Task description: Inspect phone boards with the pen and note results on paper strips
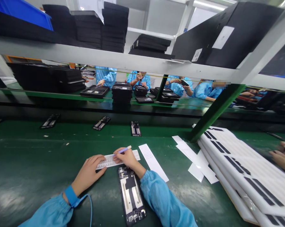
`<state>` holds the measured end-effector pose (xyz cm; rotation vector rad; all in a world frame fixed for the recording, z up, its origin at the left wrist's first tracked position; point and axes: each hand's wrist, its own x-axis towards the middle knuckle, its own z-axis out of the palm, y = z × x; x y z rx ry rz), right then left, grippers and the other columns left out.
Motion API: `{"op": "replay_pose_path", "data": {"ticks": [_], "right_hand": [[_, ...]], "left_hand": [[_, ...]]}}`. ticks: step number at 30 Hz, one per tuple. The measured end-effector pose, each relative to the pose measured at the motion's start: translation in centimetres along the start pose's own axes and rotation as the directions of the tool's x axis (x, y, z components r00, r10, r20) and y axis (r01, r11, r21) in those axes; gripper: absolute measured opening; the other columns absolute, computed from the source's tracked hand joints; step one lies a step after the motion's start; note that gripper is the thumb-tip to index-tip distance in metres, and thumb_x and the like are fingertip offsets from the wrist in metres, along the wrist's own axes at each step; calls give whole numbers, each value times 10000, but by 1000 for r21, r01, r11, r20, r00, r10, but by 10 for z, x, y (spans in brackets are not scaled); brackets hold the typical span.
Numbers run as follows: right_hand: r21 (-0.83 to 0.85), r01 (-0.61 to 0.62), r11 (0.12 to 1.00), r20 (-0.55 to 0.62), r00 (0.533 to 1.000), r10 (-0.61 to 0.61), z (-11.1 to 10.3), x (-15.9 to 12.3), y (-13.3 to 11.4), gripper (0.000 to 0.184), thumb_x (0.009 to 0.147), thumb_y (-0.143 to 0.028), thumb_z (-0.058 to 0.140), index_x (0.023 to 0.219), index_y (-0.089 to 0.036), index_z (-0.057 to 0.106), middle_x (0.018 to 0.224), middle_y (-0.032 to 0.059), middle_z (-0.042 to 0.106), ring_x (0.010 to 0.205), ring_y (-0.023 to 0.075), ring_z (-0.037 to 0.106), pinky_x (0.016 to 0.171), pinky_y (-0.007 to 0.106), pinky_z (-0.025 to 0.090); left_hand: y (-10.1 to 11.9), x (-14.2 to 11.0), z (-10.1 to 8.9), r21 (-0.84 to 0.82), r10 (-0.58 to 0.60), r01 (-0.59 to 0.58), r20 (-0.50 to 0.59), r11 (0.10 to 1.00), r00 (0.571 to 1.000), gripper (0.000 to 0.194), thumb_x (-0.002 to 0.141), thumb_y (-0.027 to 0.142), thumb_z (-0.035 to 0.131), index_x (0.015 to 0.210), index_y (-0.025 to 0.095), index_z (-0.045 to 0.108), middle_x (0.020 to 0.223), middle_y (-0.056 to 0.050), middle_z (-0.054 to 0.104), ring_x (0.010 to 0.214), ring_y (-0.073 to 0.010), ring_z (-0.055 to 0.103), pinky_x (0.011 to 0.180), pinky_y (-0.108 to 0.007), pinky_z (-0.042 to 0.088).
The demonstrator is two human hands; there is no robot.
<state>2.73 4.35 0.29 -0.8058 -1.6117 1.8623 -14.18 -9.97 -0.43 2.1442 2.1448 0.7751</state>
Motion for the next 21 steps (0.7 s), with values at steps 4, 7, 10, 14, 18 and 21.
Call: {"op": "replay_pose_path", "data": {"ticks": [4, 7, 10, 14, 18, 21], "right_hand": [[25, 56, 998, -19, 998, -55, -16, -29, -17, 430, 650, -479, 801, 839, -115, 674, 730, 86, 718, 678, 220, 712, 538, 247, 557], [42, 57, 997, -21, 998, -56, -38, -71, -17, 410, 688, -457, 806, 857, -103, 686, 738, 104, 722, 656, 222, 711, 491, 234, 549], [62, -7, 998, 4, 1000, 6, -58, -120, -5, 373, 713, -427, 810, 841, -96, 695, 732, 117, 725, 614, 202, 704, 474, 218, 545], [73, -82, 994, 68, 995, 77, -72, -170, 16, 332, 739, -399, 806, 842, -95, 720, 724, 117, 728, 592, 172, 698, 499, 195, 546], [20, -91, 996, 107, 990, 89, -76, -190, 23, 309, 767, -392, 788, 867, -103, 741, 748, 116, 732, 633, 170, 703, 553, 205, 559], [-20, -96, 995, 125, 987, 98, -77, -192, 24, 303, 778, -398, 777, 867, -111, 744, 736, 106, 731, 633, 171, 700, 578, 220, 565]], "left_hand": [[4, 0, -3, 33, 72, -70, -75, 997, 995, 259, 904, 284, 534, 1150, 213, 566, 1182, -62, 590, 1117, -238, 538, 1044, -478, 340], [26, -8, -9, 46, 158, -152, -163, 987, 974, 250, 924, 250, 481, 1153, 205, 569, 1196, -76, 581, 1159, -239, 517, 1093, -517, 269], [67, -30, -14, -6, 244, -247, -136, 969, 960, 244, 929, 212, 460, 1141, 213, 583, 1226, -74, 564, 1201, -232, 489, 1102, -496, 280], [122, -78, -6, 0, 347, -347, -34, 938, 937, 294, 893, 181, 492, 1172, 201, 582, 1301, -75, 528, 1249, -236, 457, 1105, -445, 310], [149, -108, 10, 34, 323, -321, -94, 946, 942, 226, 879, 236, 529, 1081, 179, 614, 1278, -78, 553, 1232, -230, 472, 1075, -369, 339], [154, -111, 15, 62, 289, -283, -139, 957, 947, 233, 902, 273, 510, 1081, 180, 626, 1280, -52, 569, 1224, -215, 488, 1116, -351, 276]]}}
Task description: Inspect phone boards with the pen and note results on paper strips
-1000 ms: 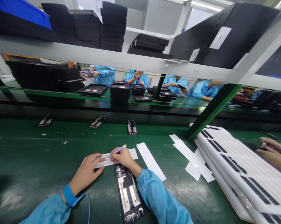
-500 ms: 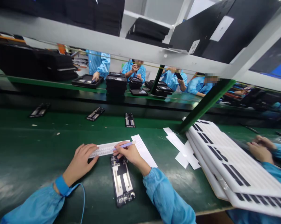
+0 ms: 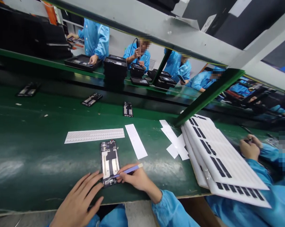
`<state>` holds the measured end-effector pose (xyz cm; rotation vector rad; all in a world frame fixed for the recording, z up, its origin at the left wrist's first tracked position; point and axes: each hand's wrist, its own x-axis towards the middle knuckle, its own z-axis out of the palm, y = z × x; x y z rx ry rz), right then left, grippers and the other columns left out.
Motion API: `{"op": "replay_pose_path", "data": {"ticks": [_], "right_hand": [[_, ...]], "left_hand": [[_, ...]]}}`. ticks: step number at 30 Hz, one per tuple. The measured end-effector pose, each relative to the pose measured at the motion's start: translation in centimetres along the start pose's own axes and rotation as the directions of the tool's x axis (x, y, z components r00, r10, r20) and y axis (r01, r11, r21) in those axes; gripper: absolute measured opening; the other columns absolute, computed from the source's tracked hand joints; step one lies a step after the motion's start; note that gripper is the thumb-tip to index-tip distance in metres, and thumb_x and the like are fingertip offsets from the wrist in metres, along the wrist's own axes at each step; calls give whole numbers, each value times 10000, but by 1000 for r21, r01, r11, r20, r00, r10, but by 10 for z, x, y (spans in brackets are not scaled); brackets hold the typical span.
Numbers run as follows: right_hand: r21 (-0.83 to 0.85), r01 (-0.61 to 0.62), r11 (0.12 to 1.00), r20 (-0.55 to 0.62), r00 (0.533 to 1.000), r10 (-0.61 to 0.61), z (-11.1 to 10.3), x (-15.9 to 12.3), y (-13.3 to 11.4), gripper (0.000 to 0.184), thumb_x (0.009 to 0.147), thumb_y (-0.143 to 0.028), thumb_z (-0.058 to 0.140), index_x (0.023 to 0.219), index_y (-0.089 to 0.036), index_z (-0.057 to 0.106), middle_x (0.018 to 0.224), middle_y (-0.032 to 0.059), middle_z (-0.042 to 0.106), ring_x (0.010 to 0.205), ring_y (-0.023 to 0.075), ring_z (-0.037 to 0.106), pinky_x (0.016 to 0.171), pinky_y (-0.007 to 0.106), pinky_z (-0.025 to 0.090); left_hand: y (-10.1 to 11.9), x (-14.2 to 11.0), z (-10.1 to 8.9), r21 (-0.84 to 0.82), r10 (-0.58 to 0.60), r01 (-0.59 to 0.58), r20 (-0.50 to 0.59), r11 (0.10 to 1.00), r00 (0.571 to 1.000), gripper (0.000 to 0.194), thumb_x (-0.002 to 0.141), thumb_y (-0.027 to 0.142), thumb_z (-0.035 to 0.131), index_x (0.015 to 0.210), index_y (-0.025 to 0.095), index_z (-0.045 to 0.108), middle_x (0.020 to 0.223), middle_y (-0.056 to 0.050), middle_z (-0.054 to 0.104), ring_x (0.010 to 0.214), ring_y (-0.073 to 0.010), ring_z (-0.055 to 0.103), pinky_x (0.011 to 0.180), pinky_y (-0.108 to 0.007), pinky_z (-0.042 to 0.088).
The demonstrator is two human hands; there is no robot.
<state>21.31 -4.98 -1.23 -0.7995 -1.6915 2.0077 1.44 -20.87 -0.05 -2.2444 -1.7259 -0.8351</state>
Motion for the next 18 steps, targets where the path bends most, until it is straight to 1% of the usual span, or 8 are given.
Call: {"op": "replay_pose_path", "data": {"ticks": [2, 5, 7, 11, 18], "right_hand": [[-9, 2, 1000, 1, 1000, -2, -1, 0, 0, 308, 777, -407, 775, 867, -114, 743, 729, 102, 730, 629, 173, 698, 581, 227, 564], [-7, 11, 1000, -3, 1000, -11, -1, -1, -2, 310, 769, -406, 780, 865, -114, 742, 723, 100, 728, 629, 178, 697, 585, 236, 562], [-4, 14, 1000, 10, 1000, -14, -1, -2, -4, 306, 769, -402, 780, 868, -115, 743, 731, 99, 729, 640, 181, 699, 601, 244, 564], [18, 18, 1000, 37, 999, -18, 0, -2, -9, 312, 764, -405, 778, 864, -112, 742, 729, 95, 727, 651, 179, 700, 612, 244, 561], [20, -13, 1000, 48, 999, 12, 0, 0, -12, 352, 737, -419, 794, 869, -98, 738, 726, 97, 722, 656, 177, 695, 627, 254, 559]], "left_hand": [[1, 3, -1, 45, 23, -23, 12, 999, 1000, 269, 904, 289, 508, 1118, 178, 628, 1305, -43, 563, 1228, -217, 490, 1141, -358, 237], [2, 7, -2, 92, 39, -42, 26, 995, 999, 294, 906, 289, 497, 1140, 175, 634, 1308, -50, 568, 1237, -238, 488, 1159, -407, 211], [3, 7, -1, 95, 26, -28, 16, 995, 1000, 295, 908, 295, 490, 1130, 175, 643, 1285, -57, 585, 1229, -242, 497, 1158, -422, 216], [4, 5, 2, 97, 29, -31, 22, 995, 999, 294, 897, 315, 508, 1115, 180, 652, 1280, -57, 589, 1210, -239, 510, 1154, -415, 224], [4, 4, 3, 94, 10, -13, 30, 995, 999, 288, 903, 316, 504, 1111, 189, 658, 1278, -47, 590, 1183, -243, 524, 1131, -417, 258]]}}
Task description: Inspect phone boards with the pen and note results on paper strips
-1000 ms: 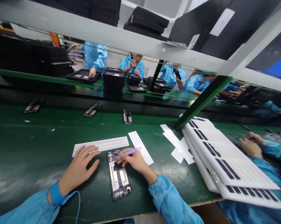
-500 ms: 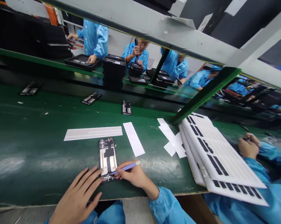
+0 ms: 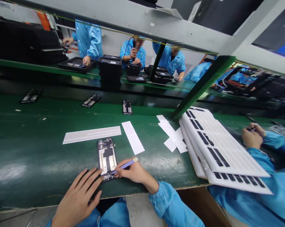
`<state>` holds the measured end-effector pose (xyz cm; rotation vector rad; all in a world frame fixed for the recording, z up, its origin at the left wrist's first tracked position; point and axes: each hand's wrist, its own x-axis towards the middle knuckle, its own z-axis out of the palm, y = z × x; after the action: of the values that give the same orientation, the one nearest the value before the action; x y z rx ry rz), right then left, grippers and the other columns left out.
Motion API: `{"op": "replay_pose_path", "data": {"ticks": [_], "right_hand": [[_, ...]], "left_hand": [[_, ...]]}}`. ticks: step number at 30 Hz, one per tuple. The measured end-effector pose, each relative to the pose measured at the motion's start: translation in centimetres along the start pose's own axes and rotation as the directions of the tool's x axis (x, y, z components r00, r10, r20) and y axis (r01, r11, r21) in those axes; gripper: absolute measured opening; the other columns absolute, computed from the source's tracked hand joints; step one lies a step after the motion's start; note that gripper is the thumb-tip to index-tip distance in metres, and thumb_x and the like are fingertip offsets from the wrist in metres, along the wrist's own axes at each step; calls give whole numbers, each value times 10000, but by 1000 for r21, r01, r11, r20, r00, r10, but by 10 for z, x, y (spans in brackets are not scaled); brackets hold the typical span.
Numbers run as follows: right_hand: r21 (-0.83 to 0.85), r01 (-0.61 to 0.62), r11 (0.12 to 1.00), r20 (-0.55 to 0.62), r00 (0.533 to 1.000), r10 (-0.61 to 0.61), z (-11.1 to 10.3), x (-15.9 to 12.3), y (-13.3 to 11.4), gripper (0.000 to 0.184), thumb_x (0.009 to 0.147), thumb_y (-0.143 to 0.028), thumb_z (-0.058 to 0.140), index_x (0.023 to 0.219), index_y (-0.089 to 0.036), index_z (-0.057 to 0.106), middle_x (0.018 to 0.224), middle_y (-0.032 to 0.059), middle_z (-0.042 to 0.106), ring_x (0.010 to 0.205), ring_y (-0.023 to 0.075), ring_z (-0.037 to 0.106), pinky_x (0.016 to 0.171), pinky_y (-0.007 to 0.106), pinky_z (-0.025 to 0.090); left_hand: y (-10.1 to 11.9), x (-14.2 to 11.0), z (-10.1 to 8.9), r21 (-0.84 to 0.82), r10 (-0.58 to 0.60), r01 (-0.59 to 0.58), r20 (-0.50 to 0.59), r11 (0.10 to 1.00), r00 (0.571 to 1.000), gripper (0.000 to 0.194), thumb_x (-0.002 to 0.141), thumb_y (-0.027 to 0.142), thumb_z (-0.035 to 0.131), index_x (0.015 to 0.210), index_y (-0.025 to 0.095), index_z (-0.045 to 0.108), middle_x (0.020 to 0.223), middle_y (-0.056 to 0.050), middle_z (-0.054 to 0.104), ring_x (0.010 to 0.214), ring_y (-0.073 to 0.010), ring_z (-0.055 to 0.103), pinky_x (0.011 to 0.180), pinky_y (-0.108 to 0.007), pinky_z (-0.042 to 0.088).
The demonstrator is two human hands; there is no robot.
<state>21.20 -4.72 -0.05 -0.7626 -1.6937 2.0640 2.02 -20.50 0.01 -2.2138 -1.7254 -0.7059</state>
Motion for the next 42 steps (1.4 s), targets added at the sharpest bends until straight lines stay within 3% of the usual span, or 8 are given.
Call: {"op": "replay_pose_path", "data": {"ticks": [16, 23, 28, 35, 42], "right_hand": [[0, -13, 1000, -6, 1000, 13, 1, 1, -2, 365, 720, -435, 800, 847, -100, 728, 715, 89, 718, 641, 174, 689, 620, 262, 562], [-12, 11, 1000, 11, 1000, -11, -2, 1, 0, 337, 739, -406, 789, 869, -101, 728, 719, 88, 719, 647, 175, 690, 624, 259, 560], [-53, 25, 998, -7, 1000, -25, 1, -1, 0, 339, 752, -411, 780, 883, -104, 721, 728, 83, 718, 644, 168, 685, 636, 259, 560], [-7, 14, 1000, -54, 998, -14, 6, -2, -1, 440, 733, -478, 782, 957, -117, 667, 720, 62, 705, 620, 157, 676, 619, 260, 565], [-96, 47, 994, 18, 999, -46, 2, -3, 2, 312, 766, -405, 764, 901, -126, 735, 744, 74, 721, 663, 177, 694, 633, 254, 564]], "left_hand": [[2, -1, 1, -22, -26, 26, -2, 999, 1000, 302, 905, 303, 493, 1145, 199, 644, 1267, -59, 586, 1173, -245, 522, 1111, -428, 295], [-2, 1, -4, 9, 77, -78, 82, 997, 994, 398, 902, 242, 473, 1287, 274, 570, 1272, -38, 571, 1144, -221, 529, 1113, -422, 260], [1, 5, -5, -43, 22, -20, 48, 999, 999, 394, 926, 240, 443, 1296, 297, 567, 1222, -22, 597, 1100, -211, 545, 1077, -423, 315], [0, 6, -4, -38, 40, -39, 26, 999, 999, 368, 925, 233, 439, 1253, 287, 596, 1212, -11, 616, 1093, -207, 555, 1049, -419, 340], [-3, -1, 1, -112, 24, -23, 11, 993, 1000, 180, 909, 259, 513, 1014, 187, 640, 1143, -45, 646, 1110, -206, 569, 1086, -429, 352]]}}
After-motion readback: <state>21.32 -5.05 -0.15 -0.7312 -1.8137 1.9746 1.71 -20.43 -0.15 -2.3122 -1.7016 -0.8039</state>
